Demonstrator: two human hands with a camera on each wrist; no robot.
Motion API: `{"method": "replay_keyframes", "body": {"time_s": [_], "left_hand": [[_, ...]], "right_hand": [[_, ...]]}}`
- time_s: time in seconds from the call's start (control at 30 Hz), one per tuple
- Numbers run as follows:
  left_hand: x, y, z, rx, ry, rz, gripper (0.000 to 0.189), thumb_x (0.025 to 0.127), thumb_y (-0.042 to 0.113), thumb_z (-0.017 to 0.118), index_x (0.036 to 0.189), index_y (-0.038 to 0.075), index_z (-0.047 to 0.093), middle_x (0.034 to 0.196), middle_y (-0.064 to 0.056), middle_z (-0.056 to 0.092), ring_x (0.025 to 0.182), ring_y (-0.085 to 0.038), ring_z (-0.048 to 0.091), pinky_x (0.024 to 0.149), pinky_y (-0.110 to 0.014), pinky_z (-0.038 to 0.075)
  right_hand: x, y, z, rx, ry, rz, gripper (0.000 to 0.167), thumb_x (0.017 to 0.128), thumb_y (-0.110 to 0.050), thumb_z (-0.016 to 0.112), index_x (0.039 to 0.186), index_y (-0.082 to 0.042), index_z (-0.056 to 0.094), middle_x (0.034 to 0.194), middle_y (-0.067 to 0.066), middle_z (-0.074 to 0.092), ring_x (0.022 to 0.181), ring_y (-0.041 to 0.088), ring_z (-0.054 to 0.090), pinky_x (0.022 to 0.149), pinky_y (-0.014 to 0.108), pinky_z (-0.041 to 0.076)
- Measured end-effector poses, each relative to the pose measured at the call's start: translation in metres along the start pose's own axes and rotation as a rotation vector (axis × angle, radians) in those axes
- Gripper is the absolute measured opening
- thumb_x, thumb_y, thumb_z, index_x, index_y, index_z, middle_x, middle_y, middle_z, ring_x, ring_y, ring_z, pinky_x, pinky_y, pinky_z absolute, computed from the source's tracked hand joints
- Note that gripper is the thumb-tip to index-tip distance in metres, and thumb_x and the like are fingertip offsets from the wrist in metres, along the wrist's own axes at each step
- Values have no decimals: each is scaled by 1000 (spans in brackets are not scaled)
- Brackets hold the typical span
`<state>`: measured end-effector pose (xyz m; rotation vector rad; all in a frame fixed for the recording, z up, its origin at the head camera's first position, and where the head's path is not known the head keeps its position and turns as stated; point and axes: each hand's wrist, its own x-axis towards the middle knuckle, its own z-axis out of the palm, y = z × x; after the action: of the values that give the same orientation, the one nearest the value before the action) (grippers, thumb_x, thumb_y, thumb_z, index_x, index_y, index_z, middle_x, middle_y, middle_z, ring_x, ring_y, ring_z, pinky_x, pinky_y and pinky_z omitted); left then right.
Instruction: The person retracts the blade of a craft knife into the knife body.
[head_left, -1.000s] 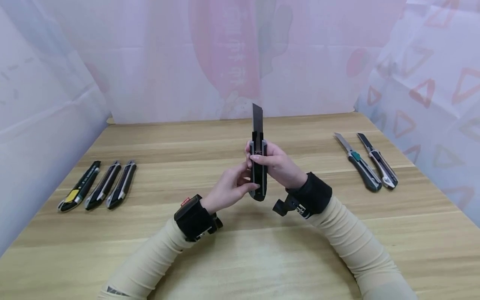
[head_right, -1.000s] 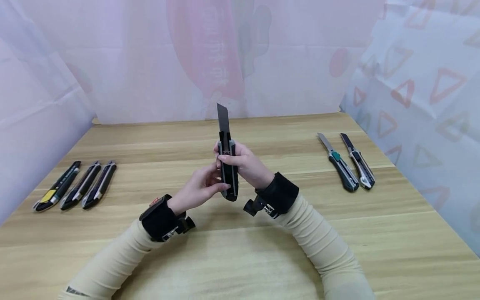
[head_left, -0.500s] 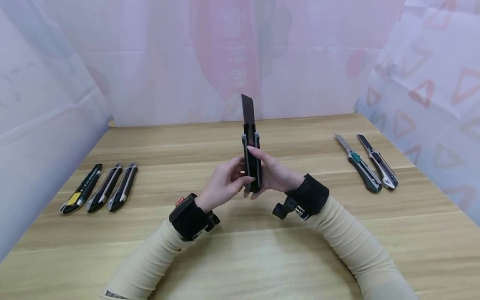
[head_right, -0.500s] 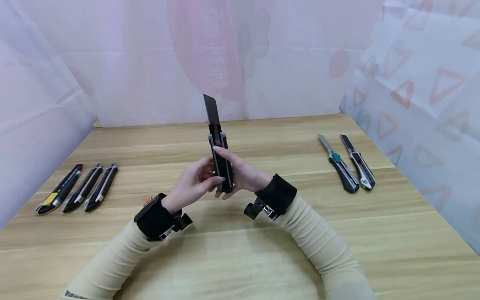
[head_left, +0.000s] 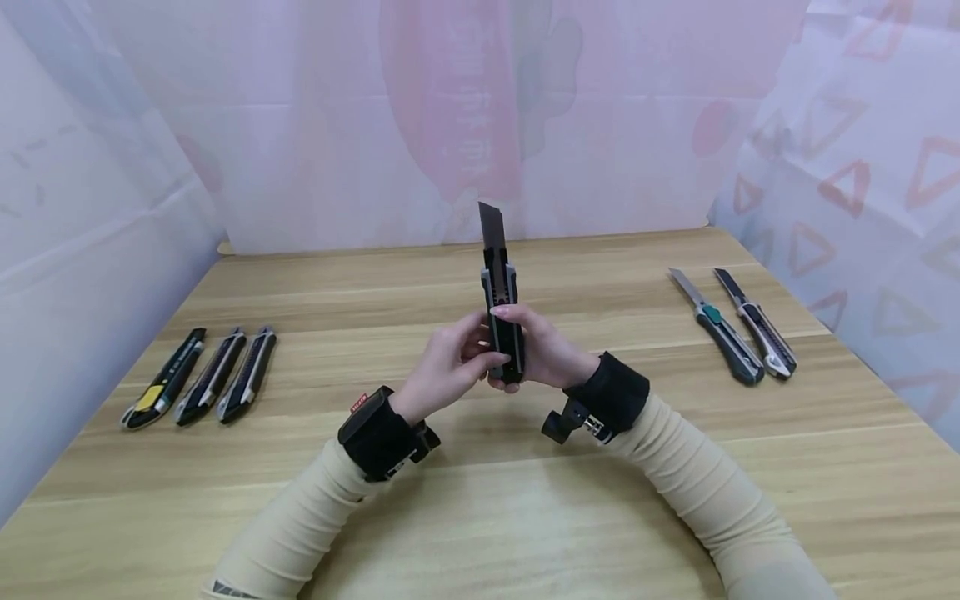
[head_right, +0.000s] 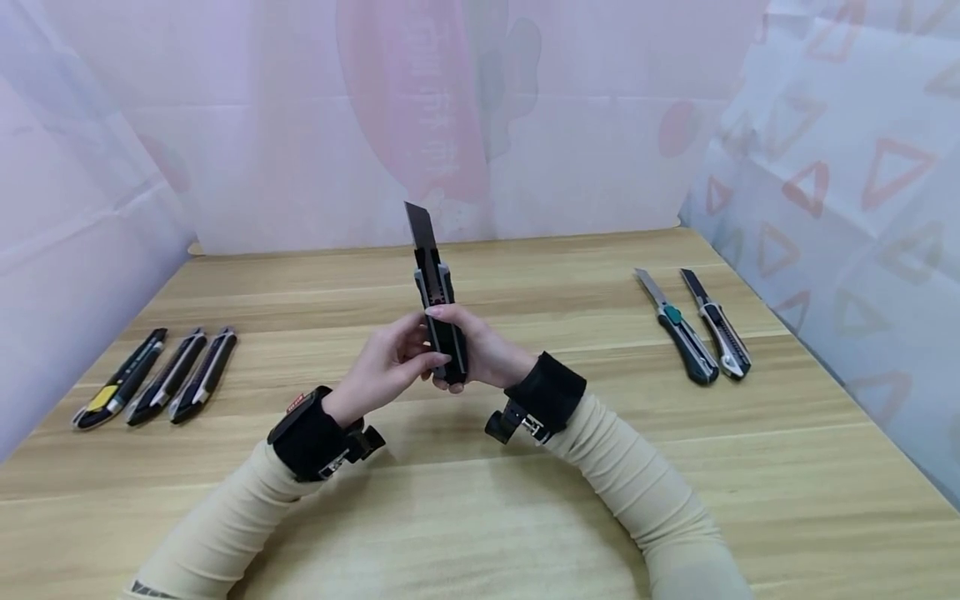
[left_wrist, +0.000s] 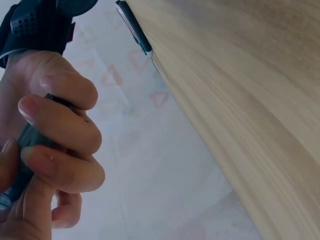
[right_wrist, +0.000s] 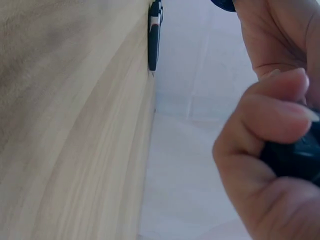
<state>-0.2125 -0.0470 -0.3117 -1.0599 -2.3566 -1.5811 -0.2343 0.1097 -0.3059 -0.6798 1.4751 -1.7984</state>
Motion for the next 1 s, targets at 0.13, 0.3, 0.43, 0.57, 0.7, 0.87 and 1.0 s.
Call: {"method": "replay_keyframes", "body": {"time_s": [0.13, 0.3, 0.43, 0.57, 0.7, 0.87, 1.0], "left_hand": [[0, 0, -1, 4, -9, -7, 38, 77, -1, 59, 113, 0, 47, 91, -18, 62, 78, -20, 63, 62, -20, 51], [0, 0, -1, 9, -17, -9, 36, 77, 0, 60, 111, 1, 48, 90, -17, 63, 76, -19, 64, 59, -21, 51], [0, 0, -2, 11, -22, -13, 35, 77, 0, 60, 110, 0, 48, 90, -17, 63, 76, -19, 64, 59, -21, 51], [0, -1, -4, 8, -28, -27, 36, 78, 1, 59, 112, 0, 47, 91, -17, 63, 75, -19, 64, 58, -24, 52], [0, -2, -6, 15, -33, -33, 36, 78, 2, 59, 113, 2, 47, 91, -16, 63, 75, -18, 64, 58, -25, 51], [1, -2, -8, 12, -25, -15, 37, 78, 2, 59, 114, 2, 47, 94, -17, 62, 80, -19, 63, 64, -21, 51], [1, 0, -9, 2, -8, -5, 39, 78, 2, 59, 114, 1, 47, 95, -18, 62, 83, -21, 62, 69, -21, 51]], "right_hand": [[0, 1, 0, 2, 4, 3, 50, 78, -54, 37, 96, -8, 36, 74, 3, 48, 61, 17, 49, 49, 24, 38], [-1, 2, 0, 5, 4, -2, 48, 79, -51, 35, 98, -7, 36, 76, 4, 49, 61, 17, 50, 49, 24, 38], [0, 2, 1, 20, 4, -26, 39, 81, -43, 33, 96, -7, 37, 74, 3, 50, 59, 17, 50, 47, 23, 38], [1, 3, 2, 52, 0, -68, 28, 83, -32, 32, 94, -8, 37, 71, 4, 51, 56, 17, 48, 45, 23, 35], [2, 4, 2, 68, -5, -75, 27, 85, -32, 30, 96, -8, 37, 75, 7, 54, 58, 18, 50, 46, 23, 37], [1, 3, -1, 23, -21, 22, 41, 85, -46, 29, 99, -9, 39, 79, 10, 57, 56, 17, 51, 47, 24, 39], [1, 2, -3, -12, -75, 45, 44, 83, -54, 30, 92, -12, 39, 67, 7, 52, 45, 11, 40, 41, 20, 31]]}}
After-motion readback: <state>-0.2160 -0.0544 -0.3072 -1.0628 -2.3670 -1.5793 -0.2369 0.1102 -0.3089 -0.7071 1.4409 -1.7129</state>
